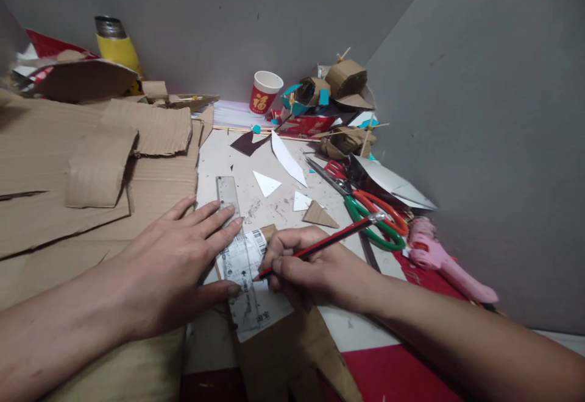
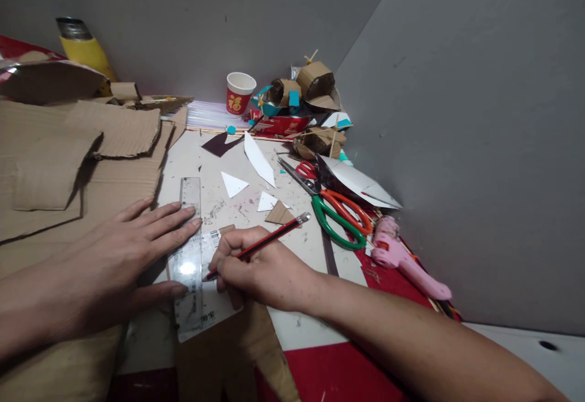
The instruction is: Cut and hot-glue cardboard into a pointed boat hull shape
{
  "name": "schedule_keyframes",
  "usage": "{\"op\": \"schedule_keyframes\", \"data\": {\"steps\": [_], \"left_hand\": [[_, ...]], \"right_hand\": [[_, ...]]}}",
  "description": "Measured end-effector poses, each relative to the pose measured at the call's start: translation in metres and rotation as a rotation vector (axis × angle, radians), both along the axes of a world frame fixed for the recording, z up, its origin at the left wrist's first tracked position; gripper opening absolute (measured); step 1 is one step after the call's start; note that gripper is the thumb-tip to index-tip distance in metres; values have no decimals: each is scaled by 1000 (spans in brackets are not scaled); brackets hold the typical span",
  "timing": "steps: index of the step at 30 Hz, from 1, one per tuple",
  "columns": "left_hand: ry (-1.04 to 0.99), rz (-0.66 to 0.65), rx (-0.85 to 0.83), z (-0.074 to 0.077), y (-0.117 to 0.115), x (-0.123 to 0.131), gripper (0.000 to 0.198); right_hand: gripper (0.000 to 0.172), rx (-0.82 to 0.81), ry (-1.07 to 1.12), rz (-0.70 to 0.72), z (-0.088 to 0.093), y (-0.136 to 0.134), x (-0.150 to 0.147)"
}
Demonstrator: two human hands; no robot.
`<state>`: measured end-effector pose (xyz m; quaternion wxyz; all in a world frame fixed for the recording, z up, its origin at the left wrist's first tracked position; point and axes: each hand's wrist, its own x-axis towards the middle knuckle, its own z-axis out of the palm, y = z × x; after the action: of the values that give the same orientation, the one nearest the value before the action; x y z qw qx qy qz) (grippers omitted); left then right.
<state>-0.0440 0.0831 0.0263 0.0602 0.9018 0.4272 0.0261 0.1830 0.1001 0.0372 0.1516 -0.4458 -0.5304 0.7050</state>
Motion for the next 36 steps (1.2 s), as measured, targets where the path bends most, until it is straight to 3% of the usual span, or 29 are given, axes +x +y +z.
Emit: {"op": "schedule_keyframes", "data": {"steps": [13, 19, 23, 25, 28, 36], "left_hand": [[-22, 19, -43, 1, 1, 2, 74], [-57, 8, -10, 0, -1, 0, 73], [-65, -36, 22, -2, 2, -2, 57], [-54, -66, 35, -3, 3, -3, 63], [-31, -73, 35, 0, 4, -3, 63], [-39, -103, 26, 10, 6, 0, 39]], "right_hand": [[7, -38, -43, 59, 3, -1, 0], [8, -103, 112, -94, -5, 2, 2], [7, -120, 270, -230, -12, 4, 3], [7, -113, 302, -274, -13, 5, 3], [7, -102, 319, -287, -12, 5, 2], [9, -48, 372, -279, -15, 6, 1]]}}
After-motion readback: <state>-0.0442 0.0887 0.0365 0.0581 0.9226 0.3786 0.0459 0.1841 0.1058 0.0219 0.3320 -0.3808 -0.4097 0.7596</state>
